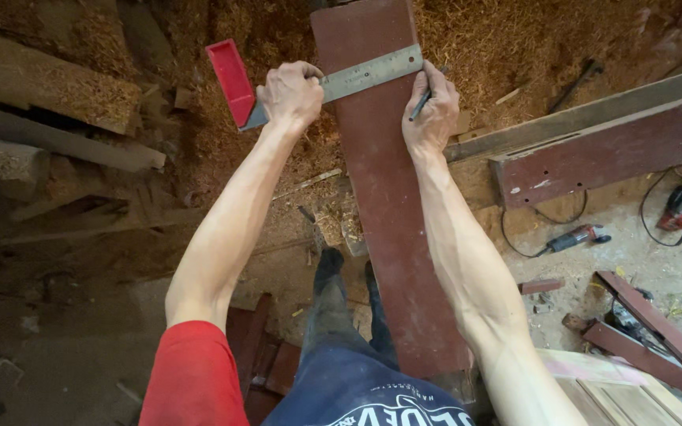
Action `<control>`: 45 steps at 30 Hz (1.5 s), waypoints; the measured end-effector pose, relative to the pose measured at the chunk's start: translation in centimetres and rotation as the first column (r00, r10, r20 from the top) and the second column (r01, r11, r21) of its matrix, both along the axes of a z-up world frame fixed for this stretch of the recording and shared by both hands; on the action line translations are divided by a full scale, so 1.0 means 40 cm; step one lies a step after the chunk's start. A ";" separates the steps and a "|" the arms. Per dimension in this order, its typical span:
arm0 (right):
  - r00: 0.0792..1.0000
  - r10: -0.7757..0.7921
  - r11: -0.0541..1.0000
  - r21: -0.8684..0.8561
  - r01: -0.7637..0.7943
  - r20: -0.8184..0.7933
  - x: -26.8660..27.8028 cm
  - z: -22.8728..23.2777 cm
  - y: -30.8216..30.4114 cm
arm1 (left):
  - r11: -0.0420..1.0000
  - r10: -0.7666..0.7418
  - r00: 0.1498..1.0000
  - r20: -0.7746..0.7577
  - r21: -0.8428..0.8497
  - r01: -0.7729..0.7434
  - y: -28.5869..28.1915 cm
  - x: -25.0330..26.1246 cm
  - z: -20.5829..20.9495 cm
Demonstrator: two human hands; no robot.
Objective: The person uses a metal ruler and a pencil to mark lines on a long wooden plank. They repeatedly position the ruler, draw lines, and reposition the ruler to mark additional lines along the plank's length.
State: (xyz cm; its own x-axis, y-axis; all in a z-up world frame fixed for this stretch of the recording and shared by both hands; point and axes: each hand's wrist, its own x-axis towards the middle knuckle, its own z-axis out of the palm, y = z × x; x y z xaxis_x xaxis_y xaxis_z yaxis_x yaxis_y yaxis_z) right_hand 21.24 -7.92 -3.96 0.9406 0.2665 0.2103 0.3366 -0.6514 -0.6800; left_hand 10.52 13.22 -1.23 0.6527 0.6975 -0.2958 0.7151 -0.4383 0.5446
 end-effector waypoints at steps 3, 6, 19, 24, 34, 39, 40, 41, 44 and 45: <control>1.000 -0.003 1.000 0.013 0.003 0.002 -0.003 0.005 0.005 | 0.999 0.002 1.000 -0.017 -0.034 -0.002 0.007 0.002 0.000; 0.999 -0.005 1.000 -0.003 0.005 0.044 -0.003 0.013 0.005 | 0.999 0.009 0.999 -0.030 -0.049 -0.011 0.008 0.008 0.000; 0.995 0.030 0.999 -0.024 -0.028 0.093 0.009 -0.021 -0.003 | 0.999 0.012 1.000 0.015 -0.030 -0.011 0.018 0.017 -0.033; 0.982 0.084 0.996 -0.005 -0.084 0.169 0.021 -0.043 -0.011 | 1.000 0.014 1.000 -0.018 -0.022 -0.015 0.012 0.024 -0.028; 0.995 0.006 1.000 0.010 -0.007 0.099 0.018 -0.021 0.005 | 0.998 0.058 0.997 0.058 -0.027 -0.057 -0.023 0.013 -0.032; 0.998 -0.033 0.975 0.217 0.042 -0.047 -0.018 0.011 -0.050 | 0.978 0.135 0.989 0.058 -0.169 -0.123 -0.164 -0.141 -0.023; 1.000 -0.013 0.985 0.174 0.017 -0.022 -0.035 0.017 -0.090 | 0.978 0.139 0.986 0.087 -0.170 -0.123 -0.198 -0.195 -0.019; 1.000 0.008 0.992 0.130 -0.008 0.002 -0.065 0.022 -0.151 | 0.978 0.144 0.983 0.117 -0.171 -0.123 -0.227 -0.248 -0.014; 0.989 0.108 0.994 -0.013 -0.107 0.098 -0.228 0.051 -0.421 | 0.964 0.151 0.988 0.045 -0.229 -0.137 -0.320 -0.409 0.012; 0.995 0.011 1.000 -0.009 -0.012 -0.096 -0.288 0.063 -0.506 | 0.979 0.134 0.988 0.075 -0.167 -0.120 -0.351 -0.457 0.026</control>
